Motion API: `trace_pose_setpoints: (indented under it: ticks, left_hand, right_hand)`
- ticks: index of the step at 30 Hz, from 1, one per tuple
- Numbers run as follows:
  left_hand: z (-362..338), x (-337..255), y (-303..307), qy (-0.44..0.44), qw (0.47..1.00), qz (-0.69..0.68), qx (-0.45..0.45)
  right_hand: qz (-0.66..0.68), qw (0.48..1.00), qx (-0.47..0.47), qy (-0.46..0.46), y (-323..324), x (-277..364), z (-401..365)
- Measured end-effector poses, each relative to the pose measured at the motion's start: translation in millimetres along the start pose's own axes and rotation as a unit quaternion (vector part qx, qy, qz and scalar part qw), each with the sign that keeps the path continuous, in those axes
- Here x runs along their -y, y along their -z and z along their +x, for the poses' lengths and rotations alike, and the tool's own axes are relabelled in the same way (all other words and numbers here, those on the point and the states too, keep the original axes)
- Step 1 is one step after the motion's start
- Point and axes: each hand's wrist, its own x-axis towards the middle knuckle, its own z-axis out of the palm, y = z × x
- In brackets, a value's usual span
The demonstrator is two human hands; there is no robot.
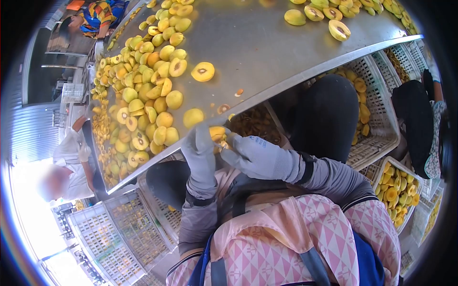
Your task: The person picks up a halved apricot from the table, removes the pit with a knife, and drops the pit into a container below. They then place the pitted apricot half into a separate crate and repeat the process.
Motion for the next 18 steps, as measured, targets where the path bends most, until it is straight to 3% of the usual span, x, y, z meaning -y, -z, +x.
trace_pose_setpoints:
  ticks: [6,9,11,13,15,17,18]
  left_hand:
    - [-1,11,-8,-0.089,0.995,-0.038,-0.025]
    - [0,1,-3,-0.036,0.999,-0.004,0.007]
    - [1,13,3,-0.01,1.0,-0.01,0.026]
    - [3,20,4,-0.02,0.999,-0.015,0.032]
    - [1,22,3,-0.062,0.998,-0.017,0.027]
    - [1,23,4,-0.053,0.996,-0.05,0.041]
    - [1,24,4,-0.049,0.995,-0.067,0.047]
  right_hand:
    - [0.026,1.0,-0.005,-0.014,-13,-1,-4]
    - [0.213,0.972,0.031,-0.091,-5,-1,3]
    - [0.243,0.962,0.067,-0.103,-1,-1,4]
    - [0.117,0.986,0.107,-0.047,1,-3,3]
    - [0.318,0.931,0.09,-0.156,6,1,12]
    - [0.411,0.886,0.08,-0.197,7,1,15]
    - [0.41,0.889,0.08,-0.187,5,0,14]
